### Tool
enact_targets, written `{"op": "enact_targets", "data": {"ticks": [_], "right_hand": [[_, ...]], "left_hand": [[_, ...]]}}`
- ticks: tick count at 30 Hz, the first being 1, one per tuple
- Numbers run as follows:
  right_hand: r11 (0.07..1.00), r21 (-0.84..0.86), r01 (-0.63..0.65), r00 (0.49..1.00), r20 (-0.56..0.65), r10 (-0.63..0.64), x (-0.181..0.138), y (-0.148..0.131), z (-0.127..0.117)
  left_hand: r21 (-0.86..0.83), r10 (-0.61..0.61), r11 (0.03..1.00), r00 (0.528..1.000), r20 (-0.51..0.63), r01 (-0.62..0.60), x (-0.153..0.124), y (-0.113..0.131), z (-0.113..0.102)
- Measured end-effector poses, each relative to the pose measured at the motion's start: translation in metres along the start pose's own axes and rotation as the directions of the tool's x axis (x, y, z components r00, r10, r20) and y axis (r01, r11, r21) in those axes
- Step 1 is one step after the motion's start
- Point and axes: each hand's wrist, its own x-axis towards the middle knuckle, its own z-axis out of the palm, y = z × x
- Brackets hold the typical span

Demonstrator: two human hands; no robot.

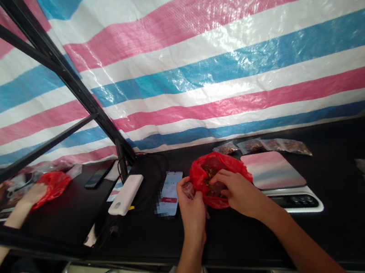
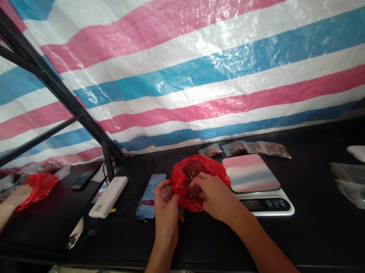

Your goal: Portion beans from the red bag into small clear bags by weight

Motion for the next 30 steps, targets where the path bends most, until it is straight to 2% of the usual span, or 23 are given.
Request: {"op": "enact_targets", "data": {"ticks": [3, 5, 10, 13, 16, 20, 24, 30], "right_hand": [[0.998, -0.065, 0.011, 1.0, 0.003, -0.011, 0.0, -0.005, -0.001], [0.995, -0.099, 0.023, 1.0, 0.022, -0.021, 0.0, -0.009, -0.002], [0.993, -0.024, 0.115, 0.992, 0.063, -0.113, -0.002, -0.014, -0.006], [0.994, 0.057, 0.095, 0.994, 0.047, -0.097, -0.003, -0.01, -0.005], [0.994, 0.104, 0.031, 0.999, 0.013, -0.033, -0.003, -0.005, -0.002], [0.977, 0.21, -0.032, 0.999, -0.024, 0.038, -0.001, -0.002, -0.004], [0.933, 0.359, 0.014, 0.998, -0.06, 0.008, 0.001, -0.001, -0.015], [0.922, 0.378, 0.086, 0.985, -0.169, -0.023, 0.003, -0.011, -0.022]], "left_hand": [[0.15, 0.083, 0.985, 0.996, 0.024, -0.086, -0.001, -0.004, -0.004], [0.179, 0.109, 0.977, 0.993, 0.05, -0.116, -0.002, -0.007, -0.006], [0.064, 0.026, 0.998, 0.999, 0.03, -0.028, -0.003, -0.012, -0.004], [0.015, 0.012, 1.0, 0.999, 0.045, -0.013, -0.001, -0.012, -0.003], [0.06, 0.07, 0.995, 0.995, 0.076, -0.074, 0.001, -0.01, -0.004], [0.176, 0.189, 0.965, 0.981, 0.05, -0.195, 0.003, -0.005, -0.007], [0.238, 0.217, 0.944, 0.973, 0.073, -0.229, 0.005, -0.004, -0.01], [0.443, 0.34, 0.82, 0.931, 0.134, -0.363, 0.002, -0.004, -0.013]]}}
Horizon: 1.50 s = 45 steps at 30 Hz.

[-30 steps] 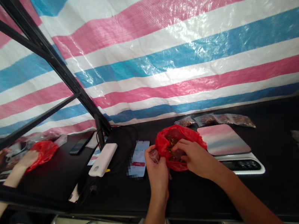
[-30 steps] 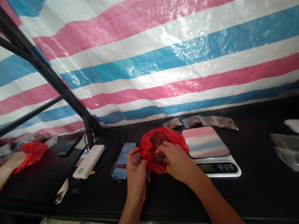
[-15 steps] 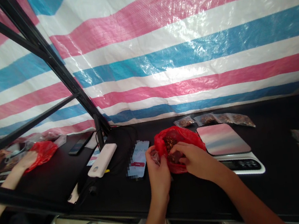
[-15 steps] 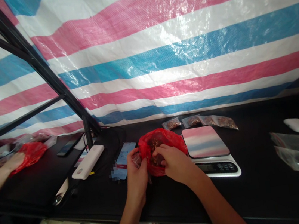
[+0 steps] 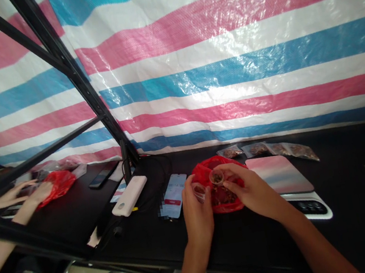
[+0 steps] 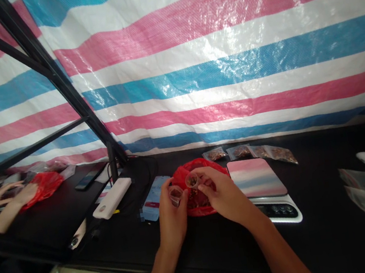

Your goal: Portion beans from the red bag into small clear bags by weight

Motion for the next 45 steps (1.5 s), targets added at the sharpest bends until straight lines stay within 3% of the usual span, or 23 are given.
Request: {"op": "enact_targets", "data": {"ticks": [4, 9, 14, 18, 21, 24, 29, 34, 37, 45], "right_hand": [[0.987, -0.104, 0.123, 0.992, 0.024, -0.121, -0.002, -0.011, 0.014], [0.954, -0.153, 0.258, 0.966, 0.056, -0.252, -0.005, -0.018, 0.026], [0.952, -0.141, 0.272, 0.961, 0.097, -0.26, -0.006, -0.019, 0.026], [0.951, -0.123, 0.283, 0.956, 0.115, -0.269, -0.006, -0.015, 0.025], [0.941, -0.151, 0.301, 0.953, 0.083, -0.292, -0.005, -0.01, 0.025], [0.921, -0.219, 0.322, 0.939, -0.051, -0.341, -0.004, -0.008, 0.024], [0.919, -0.344, 0.193, 0.899, -0.314, -0.306, 0.001, -0.003, 0.015], [0.835, -0.55, -0.012, 0.973, -0.198, -0.116, 0.003, 0.017, 0.011], [0.781, -0.618, -0.088, 0.986, -0.164, -0.019, 0.002, 0.021, 0.014], [0.685, -0.713, -0.147, 0.981, -0.194, 0.008, -0.004, 0.01, 0.021]], "left_hand": [[0.069, 0.08, 0.994, 0.995, 0.057, -0.084, -0.003, 0.005, 0.0], [-0.028, 0.093, 0.996, 0.988, 0.126, -0.09, -0.004, 0.007, 0.002], [-0.199, 0.056, 0.98, 0.972, 0.228, -0.01, -0.002, 0.006, -0.001], [-0.218, 0.019, 0.976, 0.978, 0.208, 0.027, 0.002, 0.003, -0.004], [-0.197, 0.016, 0.98, 0.982, 0.188, 0.022, 0.002, 0.001, -0.005], [-0.166, 0.032, 0.986, 0.982, 0.185, 0.0, 0.0, 0.001, -0.005], [-0.123, 0.098, 0.989, 0.988, 0.122, -0.083, -0.001, 0.004, -0.005], [-0.202, 0.031, 0.979, 0.999, -0.008, -0.032, 0.001, 0.011, -0.005], [-0.243, 0.007, 0.97, 0.999, -0.036, -0.016, 0.001, 0.013, -0.002], [-0.168, 0.036, 0.985, 0.999, 0.023, -0.032, 0.001, 0.007, 0.002]]}}
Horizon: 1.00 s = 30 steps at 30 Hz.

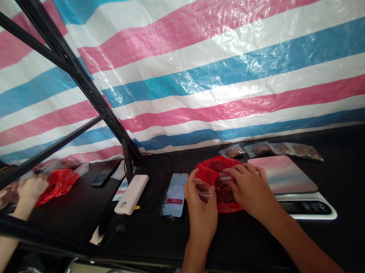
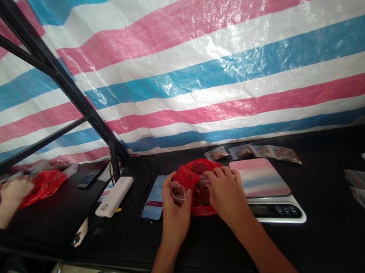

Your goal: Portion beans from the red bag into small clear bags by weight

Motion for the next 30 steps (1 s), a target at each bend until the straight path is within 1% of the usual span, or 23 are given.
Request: {"op": "enact_targets", "data": {"ticks": [4, 5, 7, 11, 14, 16, 18, 20, 21, 23, 26, 28, 30], "right_hand": [[1.0, -0.005, -0.015, 1.0, 0.005, 0.015, -0.002, 0.0, 0.004], [1.0, 0.011, -0.013, 1.0, -0.003, 0.013, -0.001, -0.001, 0.006], [0.998, 0.058, -0.004, 1.0, -0.02, 0.005, 0.0, -0.002, 0.008], [0.985, 0.166, 0.054, 0.997, -0.066, -0.044, 0.001, -0.007, 0.011], [0.971, 0.206, 0.124, 0.989, -0.105, -0.104, 0.002, -0.008, 0.012], [0.972, 0.186, 0.143, 0.986, -0.118, -0.122, 0.001, -0.007, 0.012], [0.985, 0.12, 0.124, 0.987, -0.119, -0.11, 0.001, -0.005, 0.013], [0.996, 0.042, 0.083, 0.99, -0.116, -0.078, 0.001, -0.001, 0.014], [0.998, 0.014, 0.066, 0.991, -0.115, -0.064, 0.001, 0.0, 0.015], [0.999, -0.008, 0.049, 0.993, -0.103, -0.05, 0.002, 0.003, 0.015], [0.999, 0.01, 0.049, 0.996, -0.074, -0.048, 0.008, 0.003, 0.014], [0.999, 0.016, 0.048, 0.998, -0.048, -0.047, 0.014, 0.001, 0.013], [0.999, 0.012, 0.042, 0.999, -0.018, -0.041, 0.02, -0.001, 0.011]], "left_hand": [[0.092, 0.034, 0.995, 0.997, 0.073, -0.04, -0.002, -0.001, -0.005], [0.09, 0.038, 0.995, 0.995, 0.093, -0.047, -0.003, 0.0, -0.005], [0.032, 0.033, 0.999, 0.993, 0.114, -0.037, -0.003, 0.002, -0.005], [-0.155, 0.035, 0.988, 0.996, 0.076, -0.023, 0.001, 0.006, -0.003], [-0.203, 0.016, 0.979, 0.999, 0.043, -0.007, 0.007, 0.005, -0.005], [-0.212, -0.024, 0.977, 1.0, 0.004, 0.024, 0.009, 0.003, -0.007], [-0.183, -0.06, 0.982, 0.996, -0.067, 0.047, 0.01, -0.001, -0.008], [-0.104, -0.088, 0.992, 0.988, -0.128, 0.075, 0.009, -0.004, -0.007], [-0.053, -0.094, 0.995, 0.986, -0.139, 0.087, 0.008, -0.005, -0.006], [0.048, -0.082, 0.995, 0.99, -0.118, 0.089, 0.005, -0.008, -0.003], [0.155, -0.071, 0.984, 0.995, -0.075, 0.082, 0.003, -0.012, 0.001], [0.149, -0.09, 0.984, 0.995, -0.044, 0.096, 0.004, -0.016, 0.002], [0.095, -0.127, 0.987, 0.992, 0.002, 0.126, 0.006, -0.022, 0.002]]}}
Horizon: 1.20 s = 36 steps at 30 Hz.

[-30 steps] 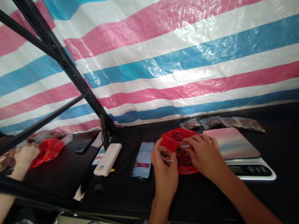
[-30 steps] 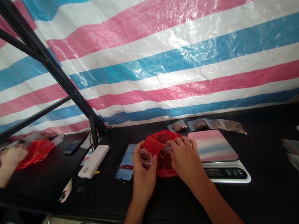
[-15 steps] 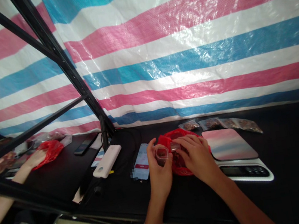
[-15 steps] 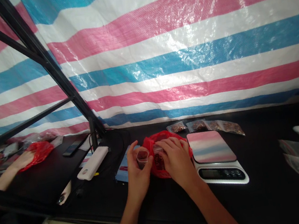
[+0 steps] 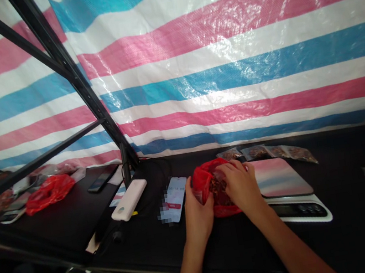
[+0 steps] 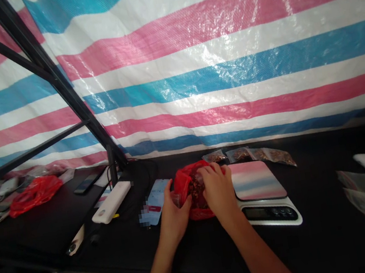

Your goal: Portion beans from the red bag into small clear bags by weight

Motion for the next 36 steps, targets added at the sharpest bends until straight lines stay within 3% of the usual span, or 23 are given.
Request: {"op": "enact_targets", "data": {"ticks": [3, 6, 12, 15, 20, 27, 32, 36], "right_hand": [[1.0, 0.001, 0.016, 0.998, 0.059, -0.016, 0.005, -0.001, -0.002], [0.999, 0.01, 0.046, 0.993, 0.108, -0.047, 0.004, -0.001, -0.004], [0.998, -0.037, -0.058, 0.995, 0.079, 0.061, -0.006, -0.001, -0.007], [0.998, 0.027, -0.065, 0.99, 0.13, 0.061, -0.012, -0.003, -0.009], [0.992, 0.122, -0.019, 0.978, 0.21, -0.007, -0.018, -0.005, -0.016], [0.998, -0.019, -0.065, 0.995, 0.075, 0.066, -0.019, -0.002, -0.013], [0.992, -0.059, -0.114, 0.989, 0.085, 0.119, -0.02, -0.004, -0.011], [0.994, -0.035, -0.108, 0.987, 0.116, 0.111, -0.019, -0.003, -0.012]], "left_hand": [[-0.052, -0.06, 0.997, 0.997, 0.051, 0.062, 0.005, -0.005, 0.0], [-0.084, -0.029, 0.996, 0.998, 0.053, 0.033, 0.008, -0.006, 0.001], [-0.113, -0.076, 0.99, 0.996, 0.037, 0.079, 0.012, -0.001, 0.0], [-0.111, -0.134, 0.985, 0.991, 0.021, 0.136, 0.014, 0.001, -0.001], [-0.228, -0.229, 0.937, 0.958, 0.172, 0.265, 0.018, 0.003, -0.002], [-0.373, -0.206, 0.895, 0.968, 0.144, 0.246, 0.013, 0.021, -0.004], [-0.396, -0.277, 0.853, 0.938, 0.207, 0.34, 0.01, 0.029, -0.006], [-0.473, -0.311, 0.801, 0.93, 0.193, 0.366, 0.01, 0.029, -0.004]]}}
